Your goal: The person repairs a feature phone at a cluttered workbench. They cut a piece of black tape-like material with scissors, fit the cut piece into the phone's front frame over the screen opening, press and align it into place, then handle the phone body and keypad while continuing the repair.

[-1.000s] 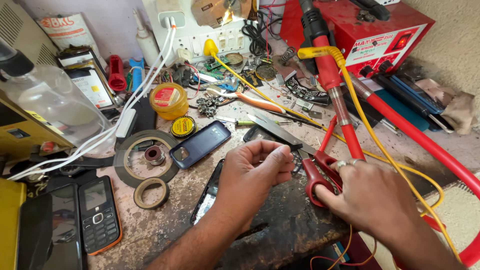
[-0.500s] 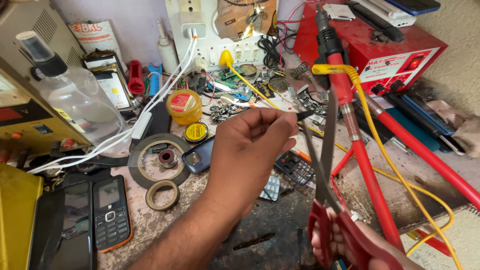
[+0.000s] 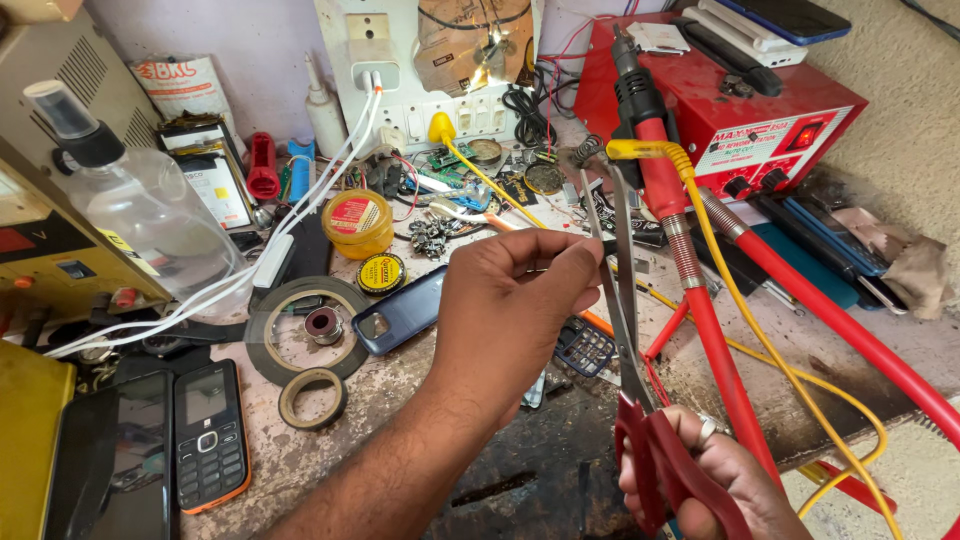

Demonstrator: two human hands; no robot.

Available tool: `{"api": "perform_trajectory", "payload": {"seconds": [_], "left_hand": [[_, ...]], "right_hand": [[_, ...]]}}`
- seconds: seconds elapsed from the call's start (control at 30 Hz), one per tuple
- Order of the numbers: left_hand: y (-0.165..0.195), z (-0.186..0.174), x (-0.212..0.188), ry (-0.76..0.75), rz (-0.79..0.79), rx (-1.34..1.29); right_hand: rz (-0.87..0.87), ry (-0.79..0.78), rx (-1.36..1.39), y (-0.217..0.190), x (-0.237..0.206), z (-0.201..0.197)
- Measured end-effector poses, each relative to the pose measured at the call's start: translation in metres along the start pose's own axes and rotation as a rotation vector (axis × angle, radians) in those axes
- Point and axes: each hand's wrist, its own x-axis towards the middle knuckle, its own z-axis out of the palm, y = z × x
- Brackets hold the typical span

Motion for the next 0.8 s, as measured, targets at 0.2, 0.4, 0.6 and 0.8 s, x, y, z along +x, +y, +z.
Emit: {"api": "perform_trajectory", "payload": {"seconds": [0.2,0.4,0.6,0.8], "left_hand": [[-0.004,-0.001,0.003,0.006,0.019,0.013],[-0.011,-0.019,0.007,0.048,0.004,-0.042],[-0.009,-0.069,-0.004,0.141,0.017,-0.096],[-0.008,-0.109,-0.011,0.235,0.006,-0.002]], "right_hand": [[0.208,0.106,-0.047,0.001,0.006,-0.003],[0.251,0.129,-0.092,-0.003,0.005,-0.008],[0.16,0.056,-0.906,-0.06,0.017,-0.003],[0.628,0.205,-1.66,-0.12,0.061,0.052]]}}
